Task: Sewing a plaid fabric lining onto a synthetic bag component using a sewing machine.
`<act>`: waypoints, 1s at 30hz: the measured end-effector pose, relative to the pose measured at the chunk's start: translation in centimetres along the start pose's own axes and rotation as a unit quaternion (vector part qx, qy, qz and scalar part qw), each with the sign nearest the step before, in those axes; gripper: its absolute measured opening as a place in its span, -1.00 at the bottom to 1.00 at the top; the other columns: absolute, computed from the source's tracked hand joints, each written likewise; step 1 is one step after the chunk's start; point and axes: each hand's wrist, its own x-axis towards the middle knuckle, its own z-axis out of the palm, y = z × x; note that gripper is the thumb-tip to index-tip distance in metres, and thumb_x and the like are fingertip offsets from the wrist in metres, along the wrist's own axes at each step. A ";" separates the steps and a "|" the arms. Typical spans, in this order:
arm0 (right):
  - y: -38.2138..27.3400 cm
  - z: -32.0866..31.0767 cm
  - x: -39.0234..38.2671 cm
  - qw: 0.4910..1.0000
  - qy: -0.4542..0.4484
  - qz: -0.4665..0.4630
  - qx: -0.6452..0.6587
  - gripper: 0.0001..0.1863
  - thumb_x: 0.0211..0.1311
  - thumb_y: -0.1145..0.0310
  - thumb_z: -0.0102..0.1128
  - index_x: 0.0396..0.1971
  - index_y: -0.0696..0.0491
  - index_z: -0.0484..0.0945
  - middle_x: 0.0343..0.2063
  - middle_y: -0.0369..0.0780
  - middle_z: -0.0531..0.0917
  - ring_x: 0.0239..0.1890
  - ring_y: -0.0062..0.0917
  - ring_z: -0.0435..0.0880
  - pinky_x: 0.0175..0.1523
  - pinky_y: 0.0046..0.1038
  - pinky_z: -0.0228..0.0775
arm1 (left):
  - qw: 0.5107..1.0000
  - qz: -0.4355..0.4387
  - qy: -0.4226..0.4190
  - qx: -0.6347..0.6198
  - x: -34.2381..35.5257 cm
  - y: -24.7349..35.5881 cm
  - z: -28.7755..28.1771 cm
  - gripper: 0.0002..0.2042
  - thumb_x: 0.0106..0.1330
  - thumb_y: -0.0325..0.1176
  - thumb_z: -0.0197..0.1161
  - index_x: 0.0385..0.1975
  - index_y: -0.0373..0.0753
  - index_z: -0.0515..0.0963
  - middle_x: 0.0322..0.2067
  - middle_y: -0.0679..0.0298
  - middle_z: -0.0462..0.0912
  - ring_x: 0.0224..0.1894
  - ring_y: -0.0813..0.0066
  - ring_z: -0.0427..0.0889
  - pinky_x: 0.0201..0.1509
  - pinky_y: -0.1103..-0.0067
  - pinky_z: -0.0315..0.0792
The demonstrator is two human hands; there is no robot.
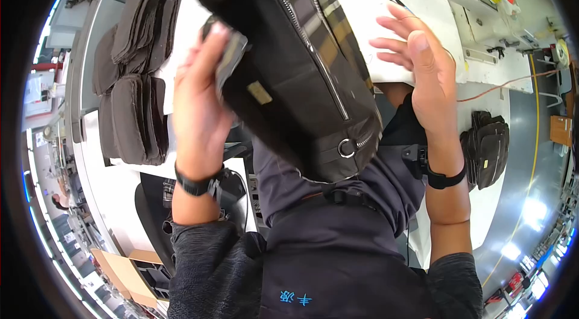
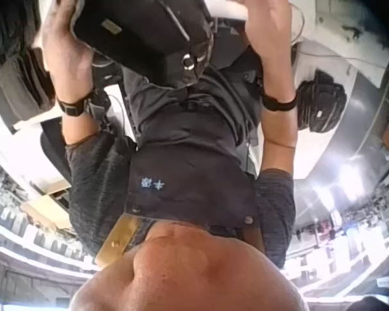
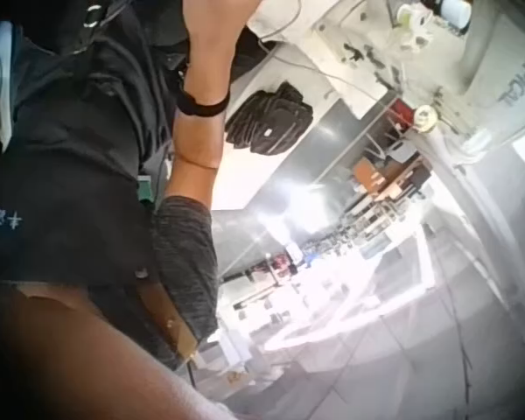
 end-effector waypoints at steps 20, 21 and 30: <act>6.6 5.3 7.7 0.974 -0.072 -0.010 -0.214 -0.64 0.30 0.37 0.12 0.03 0.09 0.70 -0.25 0.01 0.78 -0.18 -0.12 0.79 0.03 -0.24 0.60 | 0.813 0.265 -0.288 0.430 9.8 -5.3 1.5 -0.48 0.40 -0.28 0.36 0.34 -0.23 0.51 0.07 0.19 0.72 0.15 0.38 0.65 0.28 0.43 0.49; 6.6 5.2 8.1 0.970 -0.089 -0.008 -0.225 -0.65 0.37 0.40 0.12 0.09 0.12 0.68 -0.26 -0.11 0.78 -0.23 -0.35 0.74 -0.01 -0.35 0.58 | 0.793 0.268 -0.307 0.452 10.7 -5.0 1.6 -0.51 0.39 -0.31 0.36 0.31 -0.23 0.54 0.06 0.19 0.73 0.12 0.37 0.67 0.25 0.40 0.51; 7.3 4.9 9.0 0.974 -0.088 -0.010 -0.209 -0.71 0.52 0.42 0.10 0.09 0.15 0.69 -0.34 -0.32 0.74 -0.32 -0.73 0.62 -0.16 -0.54 0.50 | 0.758 0.278 -0.333 0.486 12.6 -5.3 4.1 -0.71 0.38 -0.40 0.34 0.06 -0.30 0.65 -0.20 0.09 0.77 -0.15 0.33 0.74 0.02 0.42 0.59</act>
